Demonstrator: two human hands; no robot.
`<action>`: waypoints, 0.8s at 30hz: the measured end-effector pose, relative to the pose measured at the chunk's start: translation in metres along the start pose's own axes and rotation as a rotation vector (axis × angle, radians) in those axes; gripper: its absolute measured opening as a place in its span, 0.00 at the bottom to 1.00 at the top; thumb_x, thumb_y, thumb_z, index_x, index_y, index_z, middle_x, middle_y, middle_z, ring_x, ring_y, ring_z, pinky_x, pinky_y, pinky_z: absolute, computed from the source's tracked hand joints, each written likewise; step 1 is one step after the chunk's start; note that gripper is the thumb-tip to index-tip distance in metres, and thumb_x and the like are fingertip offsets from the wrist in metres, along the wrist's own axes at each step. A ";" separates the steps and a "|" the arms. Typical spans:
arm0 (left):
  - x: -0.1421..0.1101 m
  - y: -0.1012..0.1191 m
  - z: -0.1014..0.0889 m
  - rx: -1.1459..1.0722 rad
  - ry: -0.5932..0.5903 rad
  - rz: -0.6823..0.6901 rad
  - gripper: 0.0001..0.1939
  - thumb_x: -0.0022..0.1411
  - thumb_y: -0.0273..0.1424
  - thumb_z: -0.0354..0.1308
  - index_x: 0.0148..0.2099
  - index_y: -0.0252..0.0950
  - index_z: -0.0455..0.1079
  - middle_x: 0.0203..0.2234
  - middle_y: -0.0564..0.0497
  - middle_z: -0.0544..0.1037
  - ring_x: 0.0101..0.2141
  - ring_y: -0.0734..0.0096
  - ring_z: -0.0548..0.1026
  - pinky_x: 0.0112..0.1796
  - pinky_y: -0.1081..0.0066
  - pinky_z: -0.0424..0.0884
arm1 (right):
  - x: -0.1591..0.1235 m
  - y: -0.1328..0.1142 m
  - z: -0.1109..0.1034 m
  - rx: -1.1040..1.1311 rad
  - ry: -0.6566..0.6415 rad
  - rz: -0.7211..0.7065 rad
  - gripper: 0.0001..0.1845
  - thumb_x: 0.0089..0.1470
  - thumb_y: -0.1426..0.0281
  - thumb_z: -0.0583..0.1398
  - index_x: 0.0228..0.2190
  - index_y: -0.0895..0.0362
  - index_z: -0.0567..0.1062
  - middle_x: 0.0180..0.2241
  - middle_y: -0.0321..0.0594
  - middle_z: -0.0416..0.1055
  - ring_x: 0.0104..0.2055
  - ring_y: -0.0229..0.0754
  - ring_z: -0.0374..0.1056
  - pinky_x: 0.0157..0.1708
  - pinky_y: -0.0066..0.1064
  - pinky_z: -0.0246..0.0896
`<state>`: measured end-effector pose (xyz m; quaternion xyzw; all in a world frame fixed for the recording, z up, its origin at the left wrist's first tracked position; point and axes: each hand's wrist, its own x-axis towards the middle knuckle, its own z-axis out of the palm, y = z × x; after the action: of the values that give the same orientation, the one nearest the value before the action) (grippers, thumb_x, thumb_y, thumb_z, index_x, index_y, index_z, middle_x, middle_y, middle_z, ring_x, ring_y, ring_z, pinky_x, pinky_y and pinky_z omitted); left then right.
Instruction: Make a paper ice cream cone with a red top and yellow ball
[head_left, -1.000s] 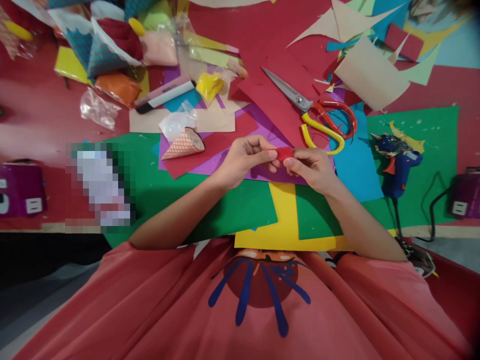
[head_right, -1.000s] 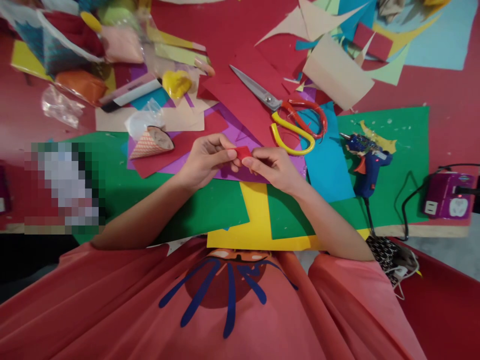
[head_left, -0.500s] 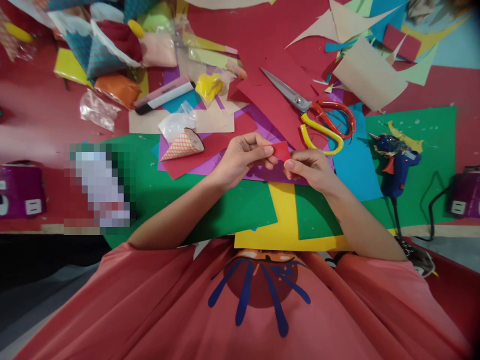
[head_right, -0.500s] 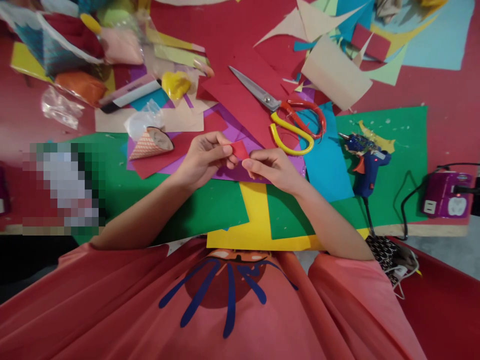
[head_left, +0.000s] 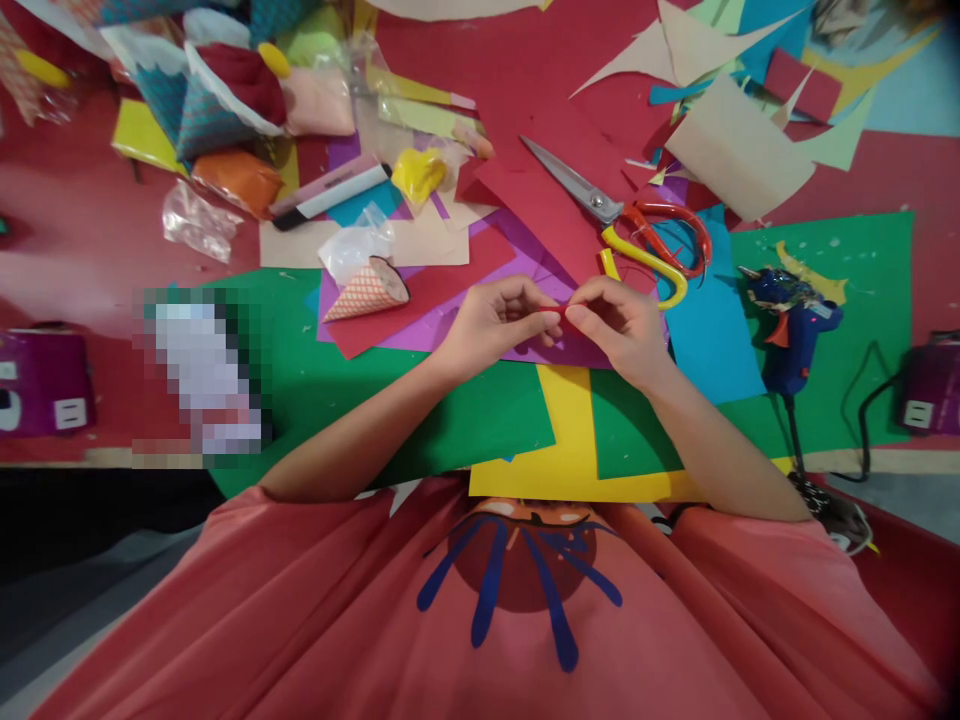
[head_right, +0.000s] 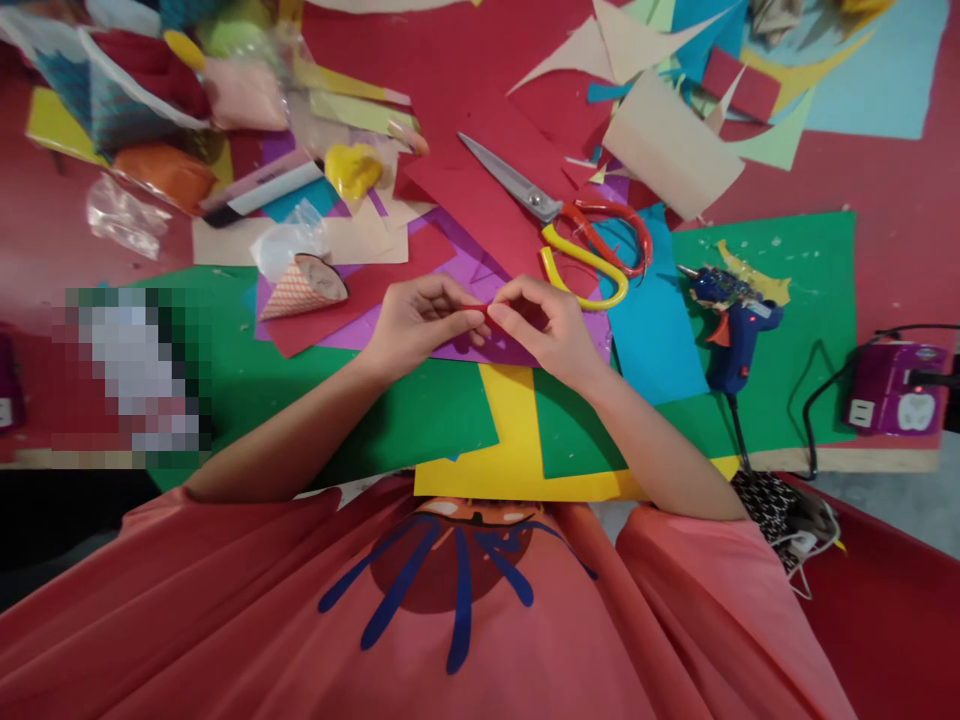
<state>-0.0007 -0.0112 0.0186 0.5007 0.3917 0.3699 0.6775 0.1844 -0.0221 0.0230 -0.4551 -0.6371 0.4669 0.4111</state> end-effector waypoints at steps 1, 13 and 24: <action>-0.001 -0.001 0.000 0.021 0.001 0.019 0.26 0.49 0.52 0.70 0.33 0.33 0.70 0.23 0.53 0.81 0.23 0.75 0.81 0.21 0.81 0.70 | 0.000 0.000 0.000 0.030 0.001 0.019 0.21 0.56 0.51 0.63 0.27 0.56 0.74 0.26 0.33 0.71 0.29 0.32 0.65 0.29 0.26 0.58; -0.002 -0.006 -0.008 0.217 0.025 0.391 0.14 0.58 0.42 0.68 0.40 0.37 0.79 0.33 0.50 0.84 0.31 0.75 0.83 0.34 0.76 0.80 | 0.002 0.006 0.001 0.560 -0.139 0.379 0.20 0.48 0.56 0.71 0.25 0.57 0.71 0.17 0.26 0.65 0.17 0.26 0.61 0.17 0.19 0.56; 0.001 -0.011 -0.014 0.235 0.012 0.474 0.07 0.61 0.36 0.67 0.36 0.38 0.80 0.29 0.51 0.83 0.31 0.75 0.82 0.33 0.77 0.78 | 0.006 -0.005 -0.002 0.693 -0.223 0.559 0.23 0.42 0.58 0.74 0.28 0.58 0.71 0.16 0.27 0.71 0.14 0.27 0.64 0.13 0.17 0.56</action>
<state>-0.0117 -0.0076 0.0055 0.6516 0.3075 0.4732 0.5069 0.1836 -0.0162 0.0294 -0.3921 -0.3365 0.7915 0.3264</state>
